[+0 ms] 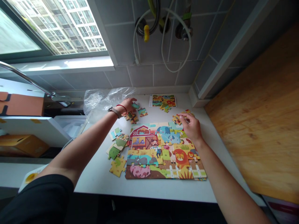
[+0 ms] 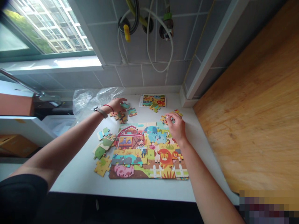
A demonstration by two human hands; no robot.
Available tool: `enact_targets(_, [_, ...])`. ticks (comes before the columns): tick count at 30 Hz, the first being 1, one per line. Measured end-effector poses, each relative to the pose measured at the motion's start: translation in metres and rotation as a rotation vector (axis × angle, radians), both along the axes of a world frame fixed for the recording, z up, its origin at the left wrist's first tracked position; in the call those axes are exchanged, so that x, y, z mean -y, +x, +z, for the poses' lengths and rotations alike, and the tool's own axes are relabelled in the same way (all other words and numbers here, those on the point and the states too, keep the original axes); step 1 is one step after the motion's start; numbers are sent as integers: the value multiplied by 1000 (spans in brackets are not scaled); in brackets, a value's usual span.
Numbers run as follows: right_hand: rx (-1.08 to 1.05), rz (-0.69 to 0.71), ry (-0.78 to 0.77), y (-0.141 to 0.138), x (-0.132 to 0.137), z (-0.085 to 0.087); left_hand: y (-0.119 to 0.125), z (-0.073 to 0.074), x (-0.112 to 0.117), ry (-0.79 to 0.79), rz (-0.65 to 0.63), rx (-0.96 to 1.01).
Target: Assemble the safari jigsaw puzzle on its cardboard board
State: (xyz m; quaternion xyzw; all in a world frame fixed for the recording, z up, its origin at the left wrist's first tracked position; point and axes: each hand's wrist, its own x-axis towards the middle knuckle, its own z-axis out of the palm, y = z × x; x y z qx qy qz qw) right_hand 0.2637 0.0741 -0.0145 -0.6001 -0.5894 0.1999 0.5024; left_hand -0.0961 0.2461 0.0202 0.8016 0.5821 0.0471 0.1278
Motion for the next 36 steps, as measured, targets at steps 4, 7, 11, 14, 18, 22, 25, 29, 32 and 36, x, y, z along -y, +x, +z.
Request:
enact_targets(4, [-3,3,5,0,1,0,4,8,4,39,42,44])
enact_targets(7, [1,11,8,-1,0,-1,9,19,11,73,52,118])
enact_targets(11, [-17,26,17,-2,1,1,20,36,31,89,56,269])
enact_targets(14, [-123,97,-43,-5,4,9,37,42,59,34,11,403])
enact_targets(18, [-417,387,-279,-11,12,22,71,36,100,-386,-101,834])
enact_targets(22, [-504,553,-454,-16,17,23,99,25,122,-530,-161,893])
enact_targets(25, [-487,550,-452,-18,16,20,101,21,117,-524,-225,788])
enact_targets(29, [-469,434,-386,-18,12,19,81,17,89,-169,-240,280])
enact_targets(32, [-479,370,-358,-18,11,20,60,7,67,-22,-134,150])
enact_targets(36, [-504,352,-348,-19,11,20,40,-9,50,29,-78,60])
